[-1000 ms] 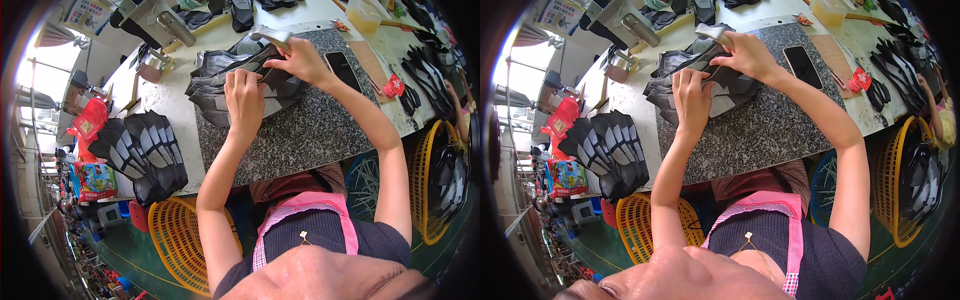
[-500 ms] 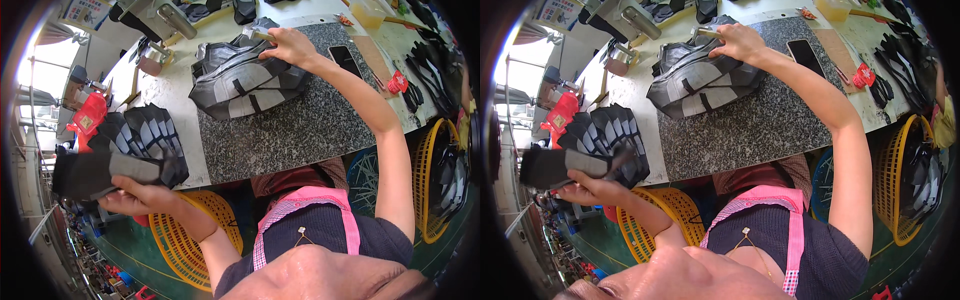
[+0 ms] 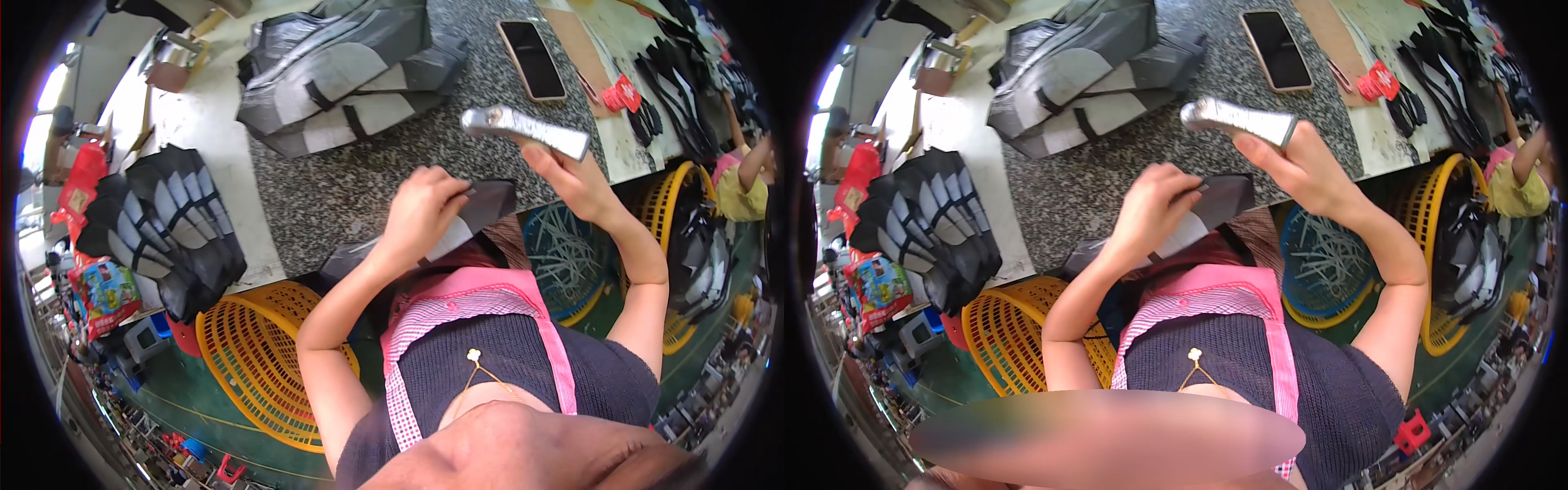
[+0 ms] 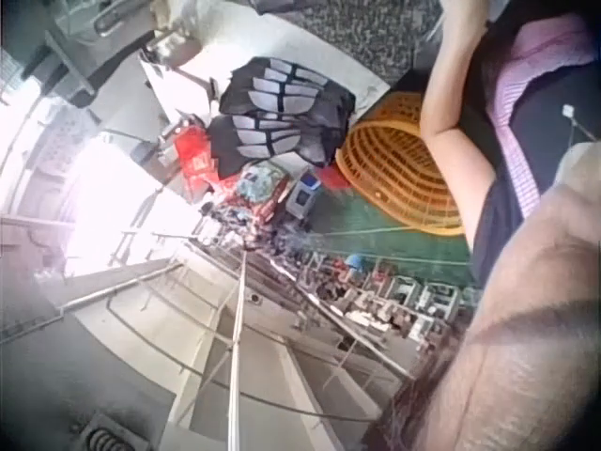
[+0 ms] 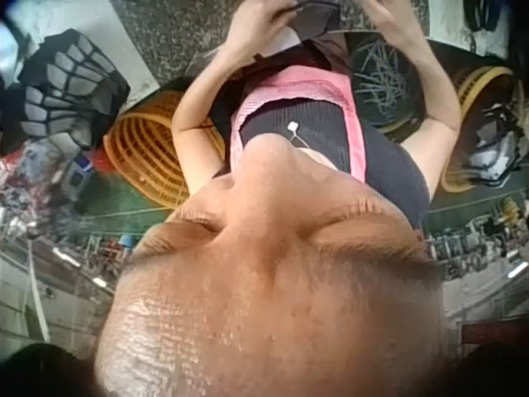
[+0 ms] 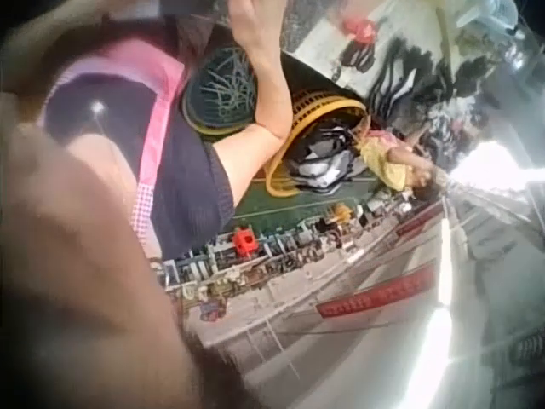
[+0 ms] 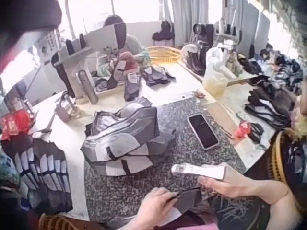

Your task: Hammering the edges of shoe upper components on a workbench.

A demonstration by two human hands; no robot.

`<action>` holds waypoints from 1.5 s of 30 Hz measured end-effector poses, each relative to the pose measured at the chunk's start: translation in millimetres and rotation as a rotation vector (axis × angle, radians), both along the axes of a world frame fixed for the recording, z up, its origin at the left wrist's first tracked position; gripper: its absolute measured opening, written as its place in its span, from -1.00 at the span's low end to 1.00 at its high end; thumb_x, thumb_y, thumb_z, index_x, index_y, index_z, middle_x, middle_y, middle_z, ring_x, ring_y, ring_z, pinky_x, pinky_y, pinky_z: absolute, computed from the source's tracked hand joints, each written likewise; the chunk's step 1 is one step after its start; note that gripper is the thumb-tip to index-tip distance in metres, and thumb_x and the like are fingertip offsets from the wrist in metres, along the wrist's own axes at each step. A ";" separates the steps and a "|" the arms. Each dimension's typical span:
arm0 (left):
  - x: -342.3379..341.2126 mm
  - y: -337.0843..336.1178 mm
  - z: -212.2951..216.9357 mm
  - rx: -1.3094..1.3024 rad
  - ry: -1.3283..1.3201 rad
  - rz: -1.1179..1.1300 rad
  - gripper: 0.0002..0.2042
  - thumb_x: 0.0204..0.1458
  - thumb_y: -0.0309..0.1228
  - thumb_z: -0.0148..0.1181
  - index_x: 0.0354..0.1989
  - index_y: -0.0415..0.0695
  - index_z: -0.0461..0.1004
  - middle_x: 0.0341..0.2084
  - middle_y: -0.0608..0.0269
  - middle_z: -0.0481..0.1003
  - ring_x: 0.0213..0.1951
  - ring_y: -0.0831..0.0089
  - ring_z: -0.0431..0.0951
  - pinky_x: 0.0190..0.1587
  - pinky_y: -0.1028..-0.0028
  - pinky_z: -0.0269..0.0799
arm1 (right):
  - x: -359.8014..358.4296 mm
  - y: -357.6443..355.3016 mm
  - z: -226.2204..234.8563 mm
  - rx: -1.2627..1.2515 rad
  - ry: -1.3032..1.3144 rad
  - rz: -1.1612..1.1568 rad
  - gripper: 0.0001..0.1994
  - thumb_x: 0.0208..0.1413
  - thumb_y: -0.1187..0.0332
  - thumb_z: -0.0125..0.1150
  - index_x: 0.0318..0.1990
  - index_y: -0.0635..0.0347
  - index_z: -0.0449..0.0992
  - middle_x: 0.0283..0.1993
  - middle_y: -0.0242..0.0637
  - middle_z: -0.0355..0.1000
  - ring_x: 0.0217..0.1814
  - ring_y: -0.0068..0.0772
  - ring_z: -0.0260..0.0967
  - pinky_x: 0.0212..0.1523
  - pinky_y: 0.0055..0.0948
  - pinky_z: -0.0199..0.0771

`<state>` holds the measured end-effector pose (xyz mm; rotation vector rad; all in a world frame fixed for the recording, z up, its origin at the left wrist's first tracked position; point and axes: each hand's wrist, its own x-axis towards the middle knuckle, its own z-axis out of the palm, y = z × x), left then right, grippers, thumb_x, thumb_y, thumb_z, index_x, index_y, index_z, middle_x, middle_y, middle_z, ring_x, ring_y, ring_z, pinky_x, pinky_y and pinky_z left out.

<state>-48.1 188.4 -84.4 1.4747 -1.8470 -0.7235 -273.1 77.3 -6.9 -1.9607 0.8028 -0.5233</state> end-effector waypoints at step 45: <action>-3.9 -9.9 5.3 -0.180 -0.241 -0.074 -0.89 -0.06 -0.55 0.36 -0.33 -0.23 0.63 -0.41 0.24 0.54 -0.29 0.25 0.48 -0.20 0.30 0.42 | -20.9 31.1 -36.4 0.015 0.315 0.108 -0.82 0.28 0.35 0.07 -0.21 0.33 0.39 -0.43 0.08 0.43 -0.32 0.25 0.47 -0.39 -0.04 0.41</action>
